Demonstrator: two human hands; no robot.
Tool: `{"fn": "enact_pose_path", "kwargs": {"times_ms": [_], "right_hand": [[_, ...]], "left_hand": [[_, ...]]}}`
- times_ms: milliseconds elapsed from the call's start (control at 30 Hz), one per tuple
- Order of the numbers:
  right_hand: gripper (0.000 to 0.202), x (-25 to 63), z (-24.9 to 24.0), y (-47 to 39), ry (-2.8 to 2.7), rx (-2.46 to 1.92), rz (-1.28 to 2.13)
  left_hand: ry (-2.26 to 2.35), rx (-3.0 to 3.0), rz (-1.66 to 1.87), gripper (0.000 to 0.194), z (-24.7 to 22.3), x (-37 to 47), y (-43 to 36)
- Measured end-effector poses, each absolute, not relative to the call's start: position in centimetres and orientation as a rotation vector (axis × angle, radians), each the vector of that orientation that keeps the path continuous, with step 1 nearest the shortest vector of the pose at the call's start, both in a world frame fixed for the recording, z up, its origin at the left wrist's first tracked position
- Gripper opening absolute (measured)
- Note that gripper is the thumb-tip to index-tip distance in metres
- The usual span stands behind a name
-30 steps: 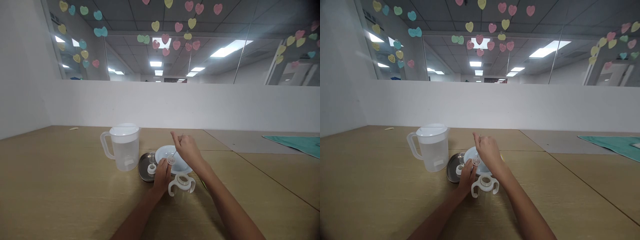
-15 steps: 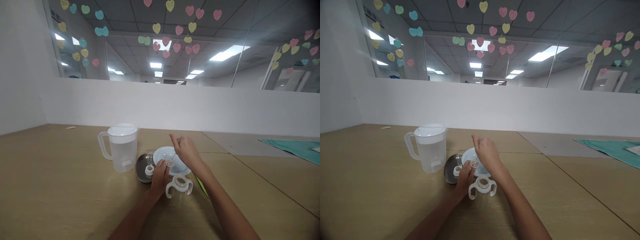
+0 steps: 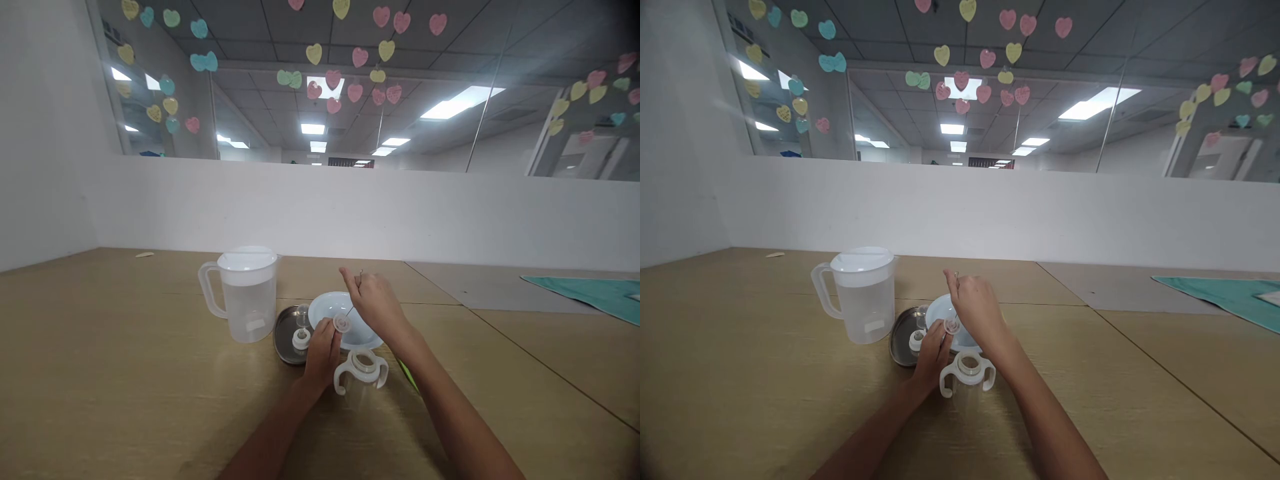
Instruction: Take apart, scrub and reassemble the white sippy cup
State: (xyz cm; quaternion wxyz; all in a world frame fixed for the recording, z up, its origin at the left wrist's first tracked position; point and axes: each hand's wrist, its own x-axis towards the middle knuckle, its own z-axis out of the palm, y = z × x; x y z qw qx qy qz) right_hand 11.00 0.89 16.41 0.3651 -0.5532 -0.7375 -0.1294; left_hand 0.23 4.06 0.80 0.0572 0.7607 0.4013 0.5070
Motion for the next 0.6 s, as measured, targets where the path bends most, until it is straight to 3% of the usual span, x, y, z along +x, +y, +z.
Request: {"fn": "enact_pose_path", "kwargs": {"times_ms": [600], "right_hand": [[0.057, 10.41, 16.15, 0.93, -2.129, -1.544, -0.326]], "left_hand": [[1.184, 2.324, 1.565, 0.027, 0.85, 0.25, 4.14]]}}
